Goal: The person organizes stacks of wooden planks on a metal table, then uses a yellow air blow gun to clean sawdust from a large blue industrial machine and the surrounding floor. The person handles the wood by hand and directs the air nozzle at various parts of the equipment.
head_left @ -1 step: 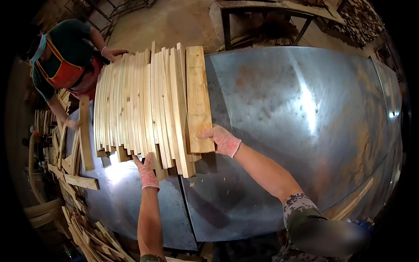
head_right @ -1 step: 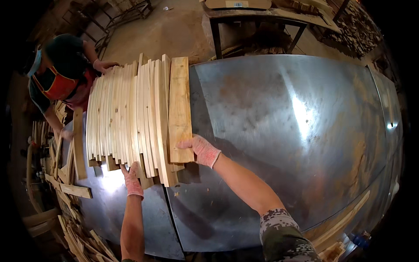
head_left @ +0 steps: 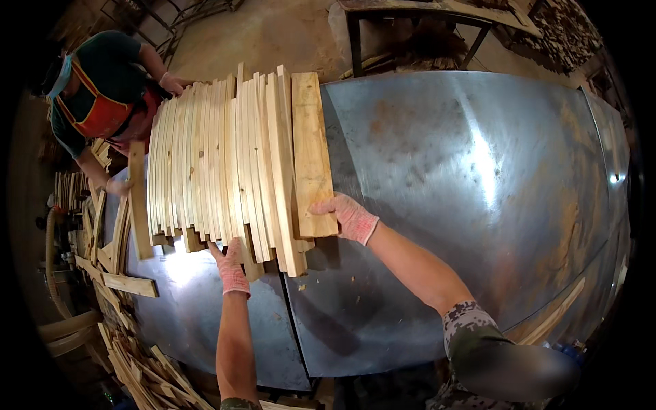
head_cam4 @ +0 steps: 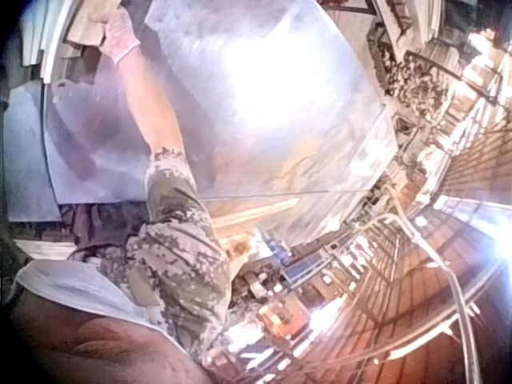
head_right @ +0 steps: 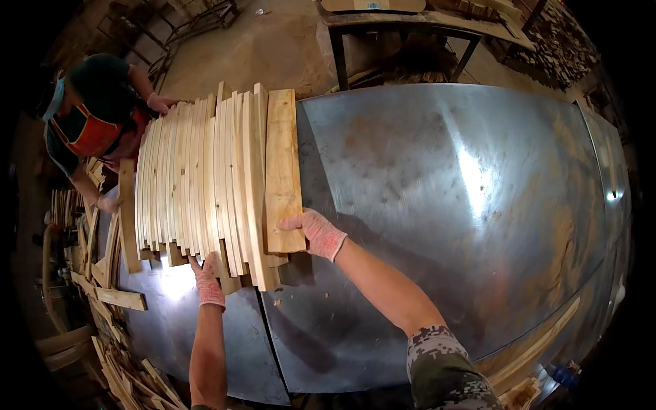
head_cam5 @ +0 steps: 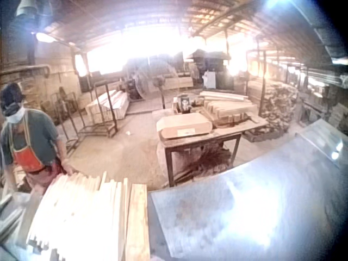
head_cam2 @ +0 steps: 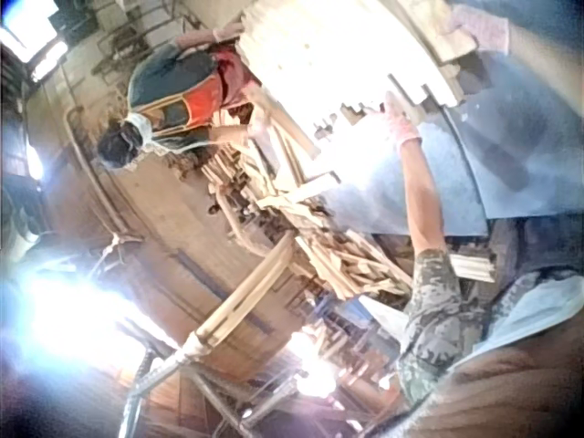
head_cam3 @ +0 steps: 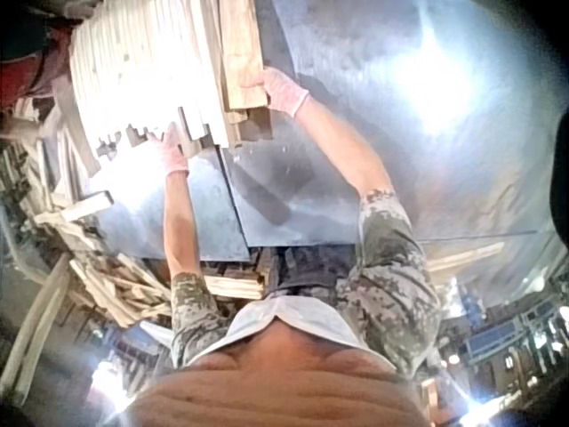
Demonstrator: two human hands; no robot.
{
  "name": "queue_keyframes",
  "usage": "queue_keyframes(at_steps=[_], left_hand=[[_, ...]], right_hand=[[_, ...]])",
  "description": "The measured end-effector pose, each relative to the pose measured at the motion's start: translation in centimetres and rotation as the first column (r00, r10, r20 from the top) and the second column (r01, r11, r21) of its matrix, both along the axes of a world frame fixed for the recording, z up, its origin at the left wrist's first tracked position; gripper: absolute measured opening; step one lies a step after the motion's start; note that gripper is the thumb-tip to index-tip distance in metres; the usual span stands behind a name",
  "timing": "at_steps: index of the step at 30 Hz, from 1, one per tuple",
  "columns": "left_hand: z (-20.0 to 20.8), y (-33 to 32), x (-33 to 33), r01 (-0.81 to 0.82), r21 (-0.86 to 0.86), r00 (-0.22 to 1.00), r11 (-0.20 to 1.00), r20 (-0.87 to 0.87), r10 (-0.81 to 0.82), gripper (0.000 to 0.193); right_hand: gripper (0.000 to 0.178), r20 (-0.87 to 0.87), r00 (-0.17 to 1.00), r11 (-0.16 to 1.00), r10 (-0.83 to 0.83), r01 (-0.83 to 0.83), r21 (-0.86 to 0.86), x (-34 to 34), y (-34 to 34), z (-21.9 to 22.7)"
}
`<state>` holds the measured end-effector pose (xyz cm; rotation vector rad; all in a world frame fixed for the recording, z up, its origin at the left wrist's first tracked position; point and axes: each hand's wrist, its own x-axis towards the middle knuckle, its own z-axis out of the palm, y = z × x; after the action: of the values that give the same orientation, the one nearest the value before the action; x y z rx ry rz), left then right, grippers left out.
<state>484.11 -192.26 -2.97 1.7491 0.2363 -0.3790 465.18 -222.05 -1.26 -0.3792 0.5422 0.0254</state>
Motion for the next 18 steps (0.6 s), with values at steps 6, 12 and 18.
queue_keyframes(at_steps=[6,12,18], left_hand=[[2.7,-2.6,-1.2,-0.002,-0.022,1.000,1.000,-0.023,0.001,0.111],[0.8,-0.2,0.5,-0.029,-0.031,0.999,0.999,0.027,0.030,0.105],[-0.8,0.9,2.3,-0.057,-0.022,0.987,0.998,0.151,0.060,0.088]], right_hand=[[0.075,-0.564,0.820,0.309,0.098,-0.564,-0.766,0.0,-0.6,-0.8],[0.097,-0.592,0.786,0.020,0.181,-0.604,-0.796,0.6,2.6,2.3],[0.091,-0.538,0.830,0.072,0.149,-0.551,-0.831,1.0,2.5,1.3]])
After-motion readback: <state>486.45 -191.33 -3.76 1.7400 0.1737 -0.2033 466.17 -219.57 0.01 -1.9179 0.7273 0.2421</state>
